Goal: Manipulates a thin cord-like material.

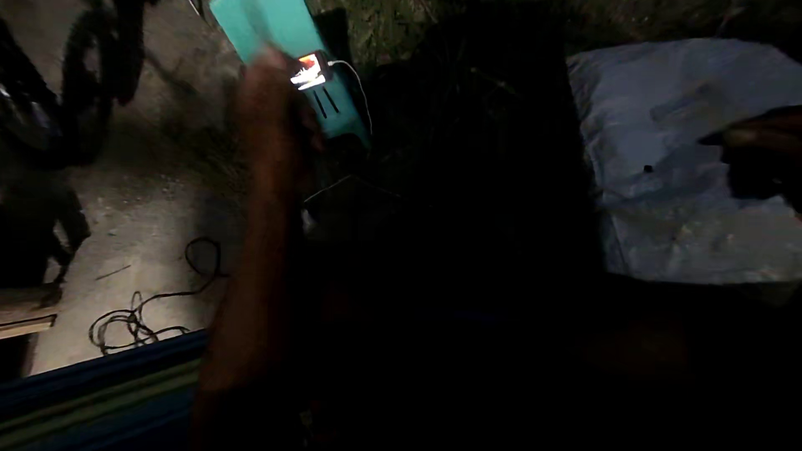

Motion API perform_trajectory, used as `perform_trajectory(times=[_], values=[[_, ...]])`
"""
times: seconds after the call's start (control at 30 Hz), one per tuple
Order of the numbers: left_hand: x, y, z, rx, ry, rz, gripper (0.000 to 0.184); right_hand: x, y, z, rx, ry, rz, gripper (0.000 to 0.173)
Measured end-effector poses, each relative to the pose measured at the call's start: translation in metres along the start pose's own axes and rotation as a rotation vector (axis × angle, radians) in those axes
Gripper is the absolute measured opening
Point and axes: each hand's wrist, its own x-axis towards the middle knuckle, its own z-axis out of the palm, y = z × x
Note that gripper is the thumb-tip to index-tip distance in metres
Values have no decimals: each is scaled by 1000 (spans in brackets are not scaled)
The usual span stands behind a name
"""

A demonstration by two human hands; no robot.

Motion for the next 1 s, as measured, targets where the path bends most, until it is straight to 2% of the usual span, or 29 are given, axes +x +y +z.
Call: perform_trajectory(times=[0.1, 0.17, 0.23, 0.37, 0.47, 0.57, 0.67, 0.83, 0.9, 1.0], values=[[-74, -18, 70, 171, -391, -75, 22, -7, -47, 51, -142, -51, -39, 32], [-104, -29, 99, 155, -601, -267, 31, -13, -83, 83, -171, -130, -101, 24], [-117, -34, 107, 51, -693, -397, 42, -18, -101, 109, -160, -208, -167, 20], [-113, -36, 95, -135, -585, -460, 32, -18, -106, 133, -79, -298, -181, 21], [-82, -37, 74, -198, -389, -363, 23, -7, -101, 124, -136, -332, -102, 23], [-44, -37, 60, -289, -258, -291, 28, 10, -100, 113, -142, -302, -61, 21], [-26, -40, 71, -280, -294, -276, 29, 36, -110, 113, -91, -304, -126, 24], [-13, -45, 102, -11, -612, -275, 30, 85, -122, 120, -23, -327, -220, 24], [5, -45, 104, 2, -628, -283, 28, 104, -125, 118, -22, -335, -219, 24], [44, -41, 97, -46, -489, -316, 29, 131, -130, 107, -103, -337, -222, 25]])
